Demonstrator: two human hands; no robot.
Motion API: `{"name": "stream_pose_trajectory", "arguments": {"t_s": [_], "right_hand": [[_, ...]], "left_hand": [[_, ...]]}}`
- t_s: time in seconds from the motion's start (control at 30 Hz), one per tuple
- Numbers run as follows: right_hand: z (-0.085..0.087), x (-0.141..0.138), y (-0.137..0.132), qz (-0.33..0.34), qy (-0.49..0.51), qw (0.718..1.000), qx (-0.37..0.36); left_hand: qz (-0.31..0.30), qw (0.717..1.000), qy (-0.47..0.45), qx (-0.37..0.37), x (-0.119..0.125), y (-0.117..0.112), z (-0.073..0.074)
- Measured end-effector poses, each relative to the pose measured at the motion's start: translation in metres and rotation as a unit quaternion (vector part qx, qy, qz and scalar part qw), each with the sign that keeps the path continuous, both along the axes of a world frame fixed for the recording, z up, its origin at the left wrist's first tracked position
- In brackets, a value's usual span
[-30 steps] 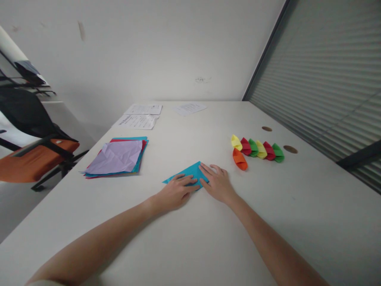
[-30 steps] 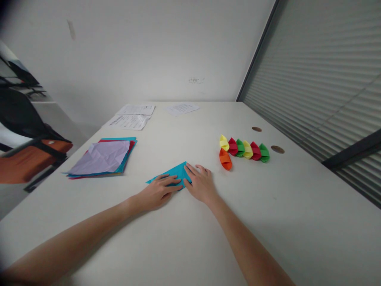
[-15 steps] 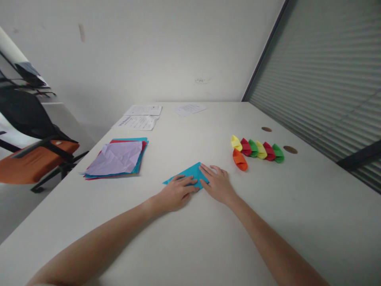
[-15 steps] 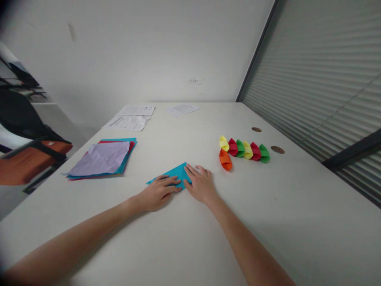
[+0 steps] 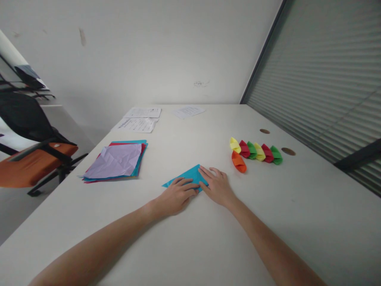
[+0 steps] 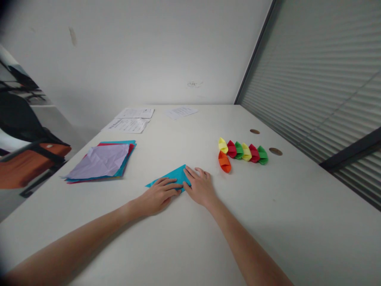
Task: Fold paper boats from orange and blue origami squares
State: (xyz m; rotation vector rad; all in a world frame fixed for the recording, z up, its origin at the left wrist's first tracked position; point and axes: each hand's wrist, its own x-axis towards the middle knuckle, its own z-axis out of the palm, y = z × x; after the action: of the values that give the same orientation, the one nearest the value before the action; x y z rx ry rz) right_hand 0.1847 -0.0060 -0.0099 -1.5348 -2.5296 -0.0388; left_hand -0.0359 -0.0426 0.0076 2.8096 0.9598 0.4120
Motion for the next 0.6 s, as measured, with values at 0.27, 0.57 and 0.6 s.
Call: {"name": "stream_pose_trajectory", "arguments": {"t_s": [0.27,0.57,0.6], "right_hand": [[0.0023,-0.0008,-0.0011,-0.003,-0.005,1.000,-0.002],[0.0000,-0.0005,0.0008,-0.001,0.005,1.000,-0.010],[0.0002,0.0001,0.0011,-0.002,0.012,1.000,-0.014]], "left_hand": [[0.001,1.000,0.001,0.004,0.0005,0.0008,-0.0075],[0.009,1.000,-0.021,0.007,0.0031,-0.0010,-0.0059],[0.010,1.000,-0.022,0.004,0.0034,-0.0011,-0.0053]]}}
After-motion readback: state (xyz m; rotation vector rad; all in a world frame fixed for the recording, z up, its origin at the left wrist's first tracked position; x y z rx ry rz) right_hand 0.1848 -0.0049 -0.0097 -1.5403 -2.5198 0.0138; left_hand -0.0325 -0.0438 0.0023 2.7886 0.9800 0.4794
